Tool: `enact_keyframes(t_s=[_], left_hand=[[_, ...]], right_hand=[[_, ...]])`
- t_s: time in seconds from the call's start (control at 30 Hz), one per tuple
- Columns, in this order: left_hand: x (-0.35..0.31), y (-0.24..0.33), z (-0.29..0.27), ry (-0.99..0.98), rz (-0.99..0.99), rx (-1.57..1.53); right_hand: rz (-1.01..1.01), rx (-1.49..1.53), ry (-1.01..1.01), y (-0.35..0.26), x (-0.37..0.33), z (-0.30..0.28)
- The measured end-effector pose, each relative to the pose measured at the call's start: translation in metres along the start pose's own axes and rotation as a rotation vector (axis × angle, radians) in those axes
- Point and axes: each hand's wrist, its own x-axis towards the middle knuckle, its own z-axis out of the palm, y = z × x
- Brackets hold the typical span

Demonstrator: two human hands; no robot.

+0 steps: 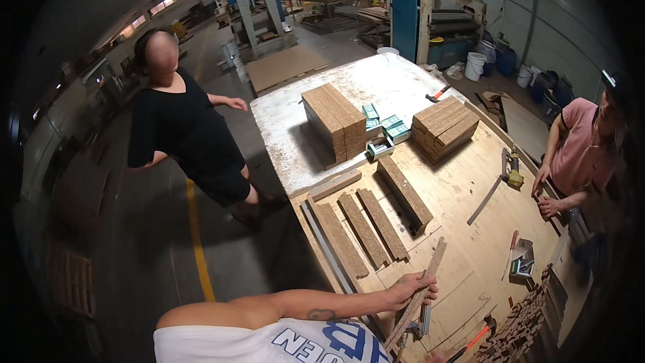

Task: The person attaches wooden pieces together using a pneumatic nail gun, fits wooden blocks and slats into position on the workbench by hand, and nails them together with the pneumatic nail gun.

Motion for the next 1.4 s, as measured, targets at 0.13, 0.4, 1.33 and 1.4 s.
enact_keyframes(t_s=[0.13, 0.4, 1.33, 1.4], left_hand=[[-0.003, 0.012, -0.003, -0.001, -0.047, -0.012], [-0.014, 0.011, -0.013, -0.038, -0.137, 0.052], [0.018, -0.011, 0.002, -0.091, -0.28, 0.127], [0.008, -0.006, 0.021, -0.043, -0.282, 0.154]], right_hand=[[0.061, -0.106, 0.121, 0.063, 0.094, -0.019], [0.319, -0.343, 0.68, 0.061, 0.138, -0.126], [0.601, -0.282, 0.726, 0.025, 0.273, -0.137], [0.591, -0.314, 0.625, 0.026, 0.295, -0.088]])
